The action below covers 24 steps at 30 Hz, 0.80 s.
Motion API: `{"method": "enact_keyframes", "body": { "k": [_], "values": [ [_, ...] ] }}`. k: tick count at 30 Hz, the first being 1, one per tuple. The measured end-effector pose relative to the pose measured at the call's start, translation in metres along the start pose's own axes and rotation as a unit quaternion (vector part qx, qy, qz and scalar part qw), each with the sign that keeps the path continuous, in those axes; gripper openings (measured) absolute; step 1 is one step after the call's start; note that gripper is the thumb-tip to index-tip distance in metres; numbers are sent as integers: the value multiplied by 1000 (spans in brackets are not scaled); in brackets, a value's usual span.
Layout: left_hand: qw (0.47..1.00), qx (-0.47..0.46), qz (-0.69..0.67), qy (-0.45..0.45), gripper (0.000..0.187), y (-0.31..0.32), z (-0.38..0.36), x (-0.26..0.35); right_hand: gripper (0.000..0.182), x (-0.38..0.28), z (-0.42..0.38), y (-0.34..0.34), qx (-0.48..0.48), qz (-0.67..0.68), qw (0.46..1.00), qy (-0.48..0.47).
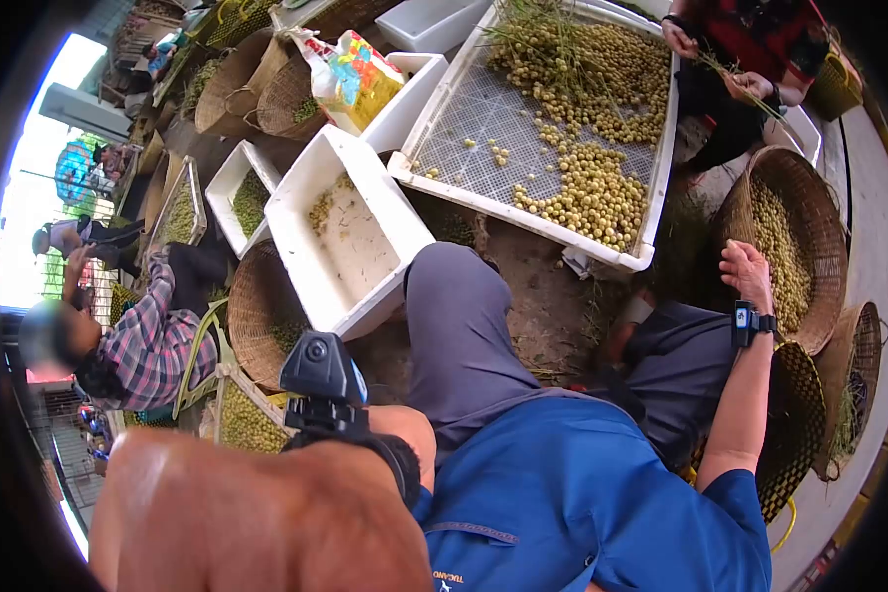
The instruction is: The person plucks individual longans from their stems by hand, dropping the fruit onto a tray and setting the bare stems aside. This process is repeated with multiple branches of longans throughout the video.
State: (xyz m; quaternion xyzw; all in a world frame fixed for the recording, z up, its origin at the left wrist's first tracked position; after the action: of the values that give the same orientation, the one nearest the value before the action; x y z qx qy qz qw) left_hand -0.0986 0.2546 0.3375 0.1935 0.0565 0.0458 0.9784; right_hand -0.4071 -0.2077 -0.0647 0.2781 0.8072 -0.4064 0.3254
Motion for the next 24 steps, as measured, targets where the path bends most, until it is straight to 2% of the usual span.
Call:
{"method": "enact_keyframes", "body": {
  "k": [2,4,6,9,11,13,17,22,23,24],
  "values": [
    [988,-45,-147,-27,35,39,-14,1,37,-8,4,-3,32,70,995,-62],
    [961,-64,-263,-52,35,59,-26,4,36,-20,1,8,29,2,998,-60],
    [953,-62,-292,-52,35,66,-30,6,33,-31,-2,22,16,-7,997,-75],
    [995,42,-86,21,33,32,-16,6,29,-48,-11,38,1,-10,995,-99],
    [991,120,44,29,31,8,-5,0,29,-56,-12,45,1,-24,994,-110],
    [978,171,119,18,29,-7,5,-6,27,-59,-10,51,3,-7,993,-119],
    [956,224,188,-10,27,-29,23,-5,27,-98,-14,79,-45,-5,988,-149],
    [930,304,203,-28,24,-78,29,19,24,-146,20,120,-22,18,978,-204],
    [991,109,61,58,16,-96,16,41,22,-139,39,132,-45,64,980,-183],
    [968,176,149,95,20,-126,9,54,24,-131,61,143,-36,53,985,-162]
  ]
}}
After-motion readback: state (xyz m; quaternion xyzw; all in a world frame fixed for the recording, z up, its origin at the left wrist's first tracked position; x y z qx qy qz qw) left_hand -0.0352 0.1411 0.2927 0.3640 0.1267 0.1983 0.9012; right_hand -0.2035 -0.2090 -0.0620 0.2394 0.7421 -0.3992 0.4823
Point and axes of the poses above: each hand's wrist, its own z-axis towards the middle knuckle, its own y-axis out of the palm, x = y × z, the point moved 6 cm from there along z, towards the middle knuckle, and after that the axes turned 8 degrees about -z, right-handed, at the moved point
